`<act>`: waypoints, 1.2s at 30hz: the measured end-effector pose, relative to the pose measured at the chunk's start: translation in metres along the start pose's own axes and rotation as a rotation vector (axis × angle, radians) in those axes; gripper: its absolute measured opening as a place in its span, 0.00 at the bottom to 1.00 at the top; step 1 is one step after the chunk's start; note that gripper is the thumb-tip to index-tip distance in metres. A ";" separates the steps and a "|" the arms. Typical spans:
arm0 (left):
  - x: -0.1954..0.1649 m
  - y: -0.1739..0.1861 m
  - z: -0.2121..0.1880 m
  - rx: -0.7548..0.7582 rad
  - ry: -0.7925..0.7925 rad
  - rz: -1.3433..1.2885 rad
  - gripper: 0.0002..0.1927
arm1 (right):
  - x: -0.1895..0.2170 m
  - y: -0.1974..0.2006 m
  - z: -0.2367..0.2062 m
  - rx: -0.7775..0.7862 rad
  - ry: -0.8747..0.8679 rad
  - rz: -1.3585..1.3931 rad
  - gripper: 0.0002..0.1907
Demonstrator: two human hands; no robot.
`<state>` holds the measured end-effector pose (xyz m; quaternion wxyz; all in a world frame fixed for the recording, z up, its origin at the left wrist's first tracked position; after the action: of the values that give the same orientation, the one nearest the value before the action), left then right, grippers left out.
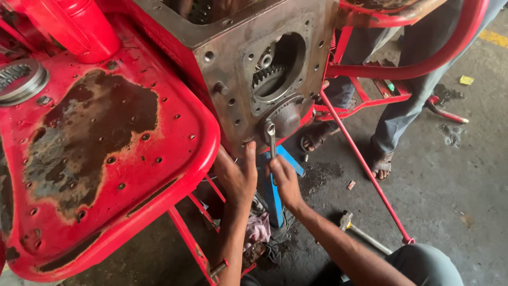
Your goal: The person is repairing a red machine by inserting a metal part into a circular opening and tightening it with a wrench. They wipe the area with a cloth and continue to adjust the part.
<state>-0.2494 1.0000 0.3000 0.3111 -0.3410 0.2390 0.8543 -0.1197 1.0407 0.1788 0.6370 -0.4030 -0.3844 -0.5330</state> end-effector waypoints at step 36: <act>0.032 -0.020 -0.033 -0.009 0.018 0.081 0.50 | -0.098 0.076 0.012 0.076 0.039 -0.351 0.23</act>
<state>-0.2394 1.0054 0.2515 0.2728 -0.3401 0.2515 0.8641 -0.0587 1.0962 0.0859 0.5560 -0.2950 -0.4564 -0.6289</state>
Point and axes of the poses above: each hand's wrist, its own z-axis towards the middle knuckle, its own y-axis out of the back of the hand, x = y × z, the point moved 3 cm from there along z, towards the middle knuckle, and after that the axes turned 10 degrees about y, right-handed, at the moved point
